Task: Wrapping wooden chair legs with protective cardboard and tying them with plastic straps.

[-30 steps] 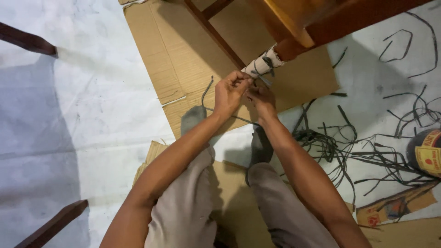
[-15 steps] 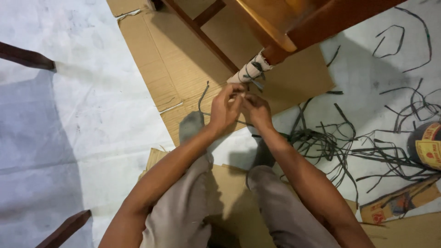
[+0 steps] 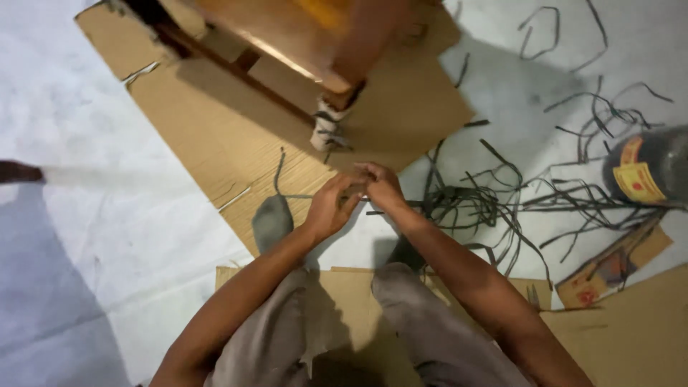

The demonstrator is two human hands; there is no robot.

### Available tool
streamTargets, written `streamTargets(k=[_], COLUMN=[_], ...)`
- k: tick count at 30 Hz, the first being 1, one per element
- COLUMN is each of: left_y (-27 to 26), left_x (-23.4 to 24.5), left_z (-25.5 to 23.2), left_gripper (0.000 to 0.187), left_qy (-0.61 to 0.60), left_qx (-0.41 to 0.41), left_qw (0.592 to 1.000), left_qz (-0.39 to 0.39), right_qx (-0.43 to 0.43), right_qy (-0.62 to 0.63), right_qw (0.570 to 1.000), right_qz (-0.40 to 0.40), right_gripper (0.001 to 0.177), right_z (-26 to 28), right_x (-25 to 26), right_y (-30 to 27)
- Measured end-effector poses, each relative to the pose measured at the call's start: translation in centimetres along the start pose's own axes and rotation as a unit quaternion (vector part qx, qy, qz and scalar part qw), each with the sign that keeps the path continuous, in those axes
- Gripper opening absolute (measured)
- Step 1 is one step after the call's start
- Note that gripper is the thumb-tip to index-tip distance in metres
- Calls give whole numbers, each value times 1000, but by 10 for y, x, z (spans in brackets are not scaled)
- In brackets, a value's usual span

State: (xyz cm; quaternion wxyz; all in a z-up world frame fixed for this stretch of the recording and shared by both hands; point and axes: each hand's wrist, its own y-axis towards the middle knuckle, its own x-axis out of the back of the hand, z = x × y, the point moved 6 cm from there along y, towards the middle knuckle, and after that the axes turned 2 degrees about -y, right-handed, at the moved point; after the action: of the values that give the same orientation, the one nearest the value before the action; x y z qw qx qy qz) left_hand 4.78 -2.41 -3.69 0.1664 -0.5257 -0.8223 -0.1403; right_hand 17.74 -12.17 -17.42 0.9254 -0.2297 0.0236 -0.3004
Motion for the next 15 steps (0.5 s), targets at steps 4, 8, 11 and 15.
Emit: streamTargets(k=[4, 8, 11, 15], left_y=[5, -6, -3, -12], left_x=[-4, -30, -42, -44], left_z=[-16, 6, 19, 22], left_gripper=[24, 22, 22, 23], left_qy=[-17, -12, -41, -73], left_qx=[-8, 7, 12, 152], left_qw=[1000, 1000, 998, 984], left_qz=[8, 15, 46, 64], right_qx=[23, 45, 70, 78], right_qy=[-135, -150, -153, -161], right_qw=[989, 982, 976, 965], right_qz=[-64, -108, -137, -190], right_gripper=[35, 32, 31, 31], right_z=[15, -20, -37, -41], right_x=[24, 50, 71, 110], right_y=[-17, -11, -13, -24])
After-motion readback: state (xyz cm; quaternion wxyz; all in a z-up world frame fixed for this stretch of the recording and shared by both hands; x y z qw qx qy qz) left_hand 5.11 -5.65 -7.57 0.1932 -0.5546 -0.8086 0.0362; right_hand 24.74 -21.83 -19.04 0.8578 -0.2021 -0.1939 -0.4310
